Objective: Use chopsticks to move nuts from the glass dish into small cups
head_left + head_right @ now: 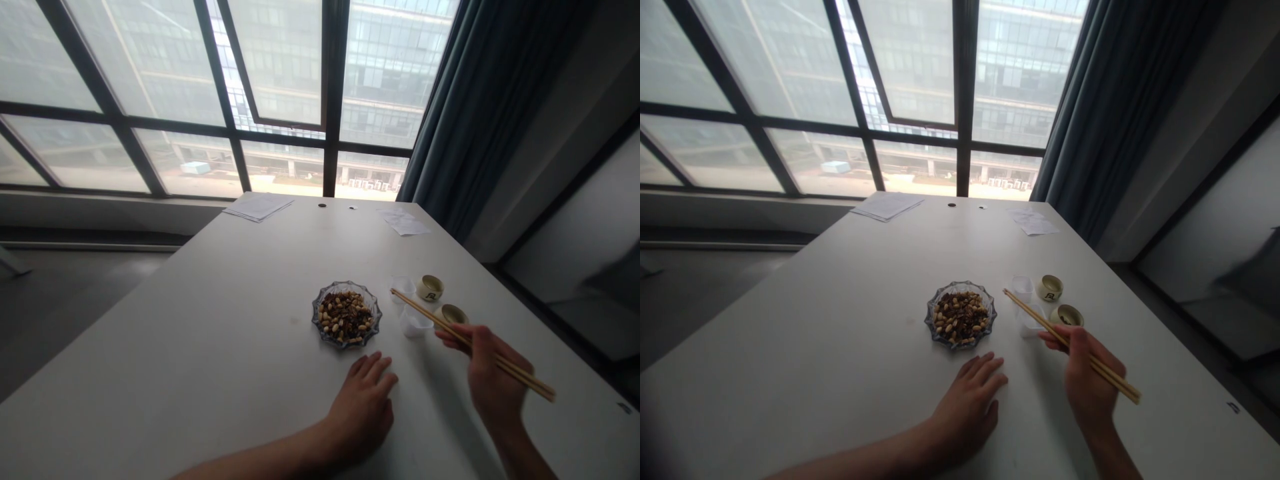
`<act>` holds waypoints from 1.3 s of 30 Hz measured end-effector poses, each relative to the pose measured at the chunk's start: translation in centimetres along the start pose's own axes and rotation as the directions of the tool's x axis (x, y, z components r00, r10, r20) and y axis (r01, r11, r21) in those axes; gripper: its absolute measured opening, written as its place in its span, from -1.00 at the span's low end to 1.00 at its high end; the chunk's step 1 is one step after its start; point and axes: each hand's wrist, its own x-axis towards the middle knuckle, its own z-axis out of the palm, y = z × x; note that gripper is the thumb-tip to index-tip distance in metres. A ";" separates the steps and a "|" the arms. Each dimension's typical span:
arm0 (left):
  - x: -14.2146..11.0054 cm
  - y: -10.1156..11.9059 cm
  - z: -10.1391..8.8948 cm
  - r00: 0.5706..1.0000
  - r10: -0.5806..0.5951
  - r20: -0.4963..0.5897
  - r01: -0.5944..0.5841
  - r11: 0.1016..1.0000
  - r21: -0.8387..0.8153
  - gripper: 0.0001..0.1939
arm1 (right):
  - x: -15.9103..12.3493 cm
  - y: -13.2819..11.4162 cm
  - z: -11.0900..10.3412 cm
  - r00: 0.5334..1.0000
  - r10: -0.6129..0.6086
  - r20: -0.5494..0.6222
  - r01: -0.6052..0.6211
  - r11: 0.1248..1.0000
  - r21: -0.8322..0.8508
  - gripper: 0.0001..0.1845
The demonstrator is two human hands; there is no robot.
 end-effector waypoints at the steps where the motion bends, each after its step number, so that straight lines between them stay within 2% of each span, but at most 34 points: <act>1: 0.0 0.0 0.0 1.000 0.001 0.004 -0.001 1.000 0.001 -0.52 | 0.2 0.1 -1.4 0.999 -0.006 -0.049 0.006 1.000 -0.015 -0.53; 4: 0.0 0.0 -0.1 1.000 -0.004 0.011 0.004 1.000 0.003 -0.52 | 0.8 1.4 -5.2 0.985 0.011 -0.170 -0.024 0.997 -0.076 -0.55; 7: 0.0 0.0 -0.3 1.000 -0.010 0.019 0.010 1.000 0.001 -0.52 | 1.2 3.6 -8.1 0.964 0.047 -0.262 -0.068 0.995 -0.072 -0.55; 10: 0.0 0.0 -0.4 0.999 -0.007 0.032 0.008 1.000 -0.002 -0.53 | 1.2 5.5 -9.6 0.954 0.120 -0.276 -0.138 0.989 -0.044 -0.50; 13: 0.0 0.0 -0.5 0.999 -0.014 0.036 0.014 1.000 0.000 -0.54 | 0.9 6.2 -10.1 0.956 0.168 -0.242 -0.182 0.983 -0.038 -0.46; 22: 0.0 0.2 -0.7 0.999 -0.019 0.037 0.019 1.000 0.006 -0.53 | 1.0 5.3 -9.9 0.958 0.120 -0.260 -0.141 0.988 -0.065 -0.50; 29: 0.0 0.1 -0.5 0.999 -0.014 0.033 0.014 1.000 0.002 -0.53 | 0.7 5.8 -9.7 0.954 0.112 -0.279 -0.135 0.989 -0.067 -0.50; 33: 0.1 0.1 -0.4 0.999 -0.017 0.032 0.017 1.000 0.007 -0.54 | 0.2 5.4 -8.9 0.953 0.096 -0.286 -0.113 0.993 -0.042 -0.51; 36: 0.1 0.2 -0.6 0.999 -0.016 0.036 0.015 1.000 0.012 -0.53 | -0.3 3.9 -6.6 0.980 0.067 -0.190 -0.073 0.997 -0.027 -0.54; 39: 0.1 0.2 -0.6 0.999 -0.015 0.042 0.015 1.000 0.018 -0.53 | -0.8 2.1 -2.8 0.998 0.046 0.048 -0.045 0.999 -0.023 -0.57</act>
